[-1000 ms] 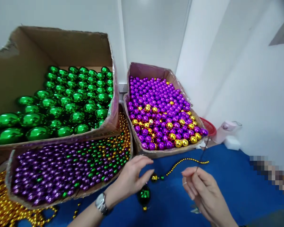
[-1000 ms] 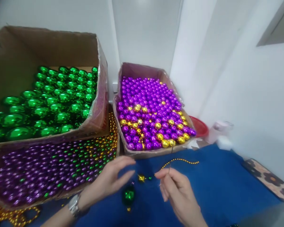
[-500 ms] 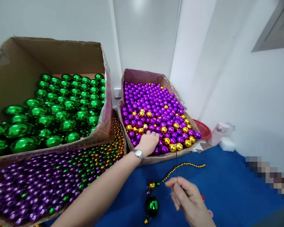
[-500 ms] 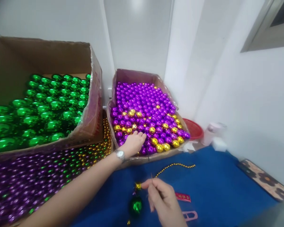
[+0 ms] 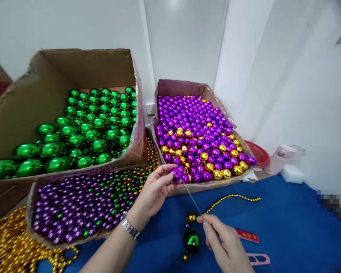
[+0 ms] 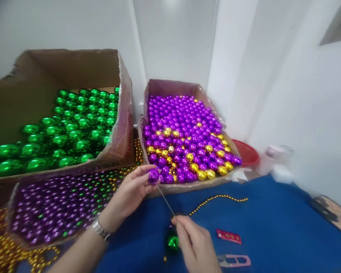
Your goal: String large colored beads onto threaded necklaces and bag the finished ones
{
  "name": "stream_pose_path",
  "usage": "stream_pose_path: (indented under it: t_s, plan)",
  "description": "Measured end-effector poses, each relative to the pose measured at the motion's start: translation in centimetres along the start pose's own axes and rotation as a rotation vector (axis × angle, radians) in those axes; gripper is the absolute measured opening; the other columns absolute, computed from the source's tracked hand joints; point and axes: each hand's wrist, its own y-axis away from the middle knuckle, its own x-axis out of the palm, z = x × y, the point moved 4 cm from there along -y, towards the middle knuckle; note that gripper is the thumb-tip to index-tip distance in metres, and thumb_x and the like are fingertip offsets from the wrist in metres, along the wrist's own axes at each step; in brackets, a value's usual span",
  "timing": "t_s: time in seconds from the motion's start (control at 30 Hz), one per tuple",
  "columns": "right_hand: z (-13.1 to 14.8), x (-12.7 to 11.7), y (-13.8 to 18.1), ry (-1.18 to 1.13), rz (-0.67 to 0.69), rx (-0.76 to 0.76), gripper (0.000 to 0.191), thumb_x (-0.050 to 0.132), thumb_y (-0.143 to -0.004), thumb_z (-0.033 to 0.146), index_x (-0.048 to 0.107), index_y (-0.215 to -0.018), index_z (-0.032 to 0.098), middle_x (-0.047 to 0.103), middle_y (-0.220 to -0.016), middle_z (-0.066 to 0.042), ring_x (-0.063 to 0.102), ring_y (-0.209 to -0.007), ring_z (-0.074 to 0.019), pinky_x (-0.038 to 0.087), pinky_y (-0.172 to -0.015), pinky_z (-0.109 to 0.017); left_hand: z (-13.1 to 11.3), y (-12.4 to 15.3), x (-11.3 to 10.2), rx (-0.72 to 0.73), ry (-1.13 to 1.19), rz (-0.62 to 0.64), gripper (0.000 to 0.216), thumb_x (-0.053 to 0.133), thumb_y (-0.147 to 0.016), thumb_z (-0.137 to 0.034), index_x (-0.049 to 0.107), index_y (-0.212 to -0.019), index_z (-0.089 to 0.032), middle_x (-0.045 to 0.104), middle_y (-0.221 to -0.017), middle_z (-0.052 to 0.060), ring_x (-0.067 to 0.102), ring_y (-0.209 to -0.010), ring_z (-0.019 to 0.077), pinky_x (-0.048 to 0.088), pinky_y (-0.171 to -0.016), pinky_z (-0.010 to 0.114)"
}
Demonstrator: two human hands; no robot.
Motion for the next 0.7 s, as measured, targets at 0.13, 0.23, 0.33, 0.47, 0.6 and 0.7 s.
stream_pose_path:
  t_s: [0.13, 0.23, 0.33, 0.47, 0.6, 0.7]
  plan:
    - [0.2, 1.6, 0.5, 0.047, 0.041, -0.108, 0.023, 0.04, -0.095, 0.03, 0.062, -0.096, 0.022, 0.069, -0.088, -0.005, 0.067, -0.08, -0.0172, 0.05, -0.072, -0.02, 0.9, 2.8, -2.3, -0.08, 0.203, -0.122, 0.025, 0.061, -0.082, -0.022, 0.06, -0.106, -0.016, 0.065, -0.092, 0.006, 0.065, -0.077, 0.0144, 0.054, -0.07, 0.026]
    - [0.0, 2.4, 0.9, 0.082, 0.066, -0.13, 0.02, 0.042, -0.095, 0.026, 0.061, -0.099, 0.023, 0.07, -0.096, -0.006, 0.068, -0.084, -0.0173, 0.051, -0.073, -0.019, 1.3, 4.0, -3.3, -0.09, 0.227, -0.192, 0.024, 0.062, -0.082, -0.022, 0.059, -0.106, -0.018, 0.065, -0.094, 0.005, 0.066, -0.079, 0.0153, 0.054, -0.07, 0.025]
    - [-0.1, 2.9, 1.1, 0.112, 0.078, -0.156, 0.02, 0.042, -0.095, 0.025, 0.061, -0.101, 0.023, 0.071, -0.096, -0.006, 0.068, -0.086, -0.0177, 0.052, -0.074, -0.02, 1.5, 4.7, -3.7, -0.091, 0.221, -0.22, 0.026, 0.062, -0.082, -0.022, 0.059, -0.107, -0.018, 0.065, -0.096, 0.005, 0.066, -0.083, 0.0162, 0.055, -0.073, 0.027]
    - [-0.1, 3.1, 1.2, 0.138, 0.102, -0.169, 0.021, 0.04, -0.095, 0.025, 0.06, -0.099, 0.023, 0.071, -0.096, -0.007, 0.068, -0.084, -0.0186, 0.053, -0.073, -0.022, 1.6, 5.1, -4.1, -0.08, 0.228, -0.256, 0.025, 0.062, -0.082, -0.021, 0.059, -0.106, -0.017, 0.065, -0.097, 0.005, 0.066, -0.084, 0.0165, 0.055, -0.074, 0.027]
    - [-0.2, 3.2, 1.0, 0.154, 0.121, -0.18, 0.02, 0.04, -0.095, 0.023, 0.059, -0.102, 0.022, 0.071, -0.096, -0.006, 0.068, -0.085, -0.0183, 0.053, -0.073, -0.023, 1.8, 5.2, -4.1, -0.057, 0.205, -0.27, 0.025, 0.063, -0.081, -0.021, 0.058, -0.106, -0.017, 0.064, -0.096, 0.005, 0.066, -0.084, 0.0167, 0.054, -0.076, 0.027]
    - [-0.3, 3.5, 1.0, 0.174, 0.108, -0.203, 0.02, 0.04, -0.094, 0.022, 0.059, -0.103, 0.022, 0.071, -0.096, -0.007, 0.068, -0.085, -0.0187, 0.053, -0.074, -0.024, 2.1, 5.7, -3.8, -0.008, 0.115, -0.26, 0.026, 0.065, -0.08, -0.02, 0.058, -0.105, -0.017, 0.062, -0.097, 0.005, 0.065, -0.086, 0.0168, 0.054, -0.078, 0.03]
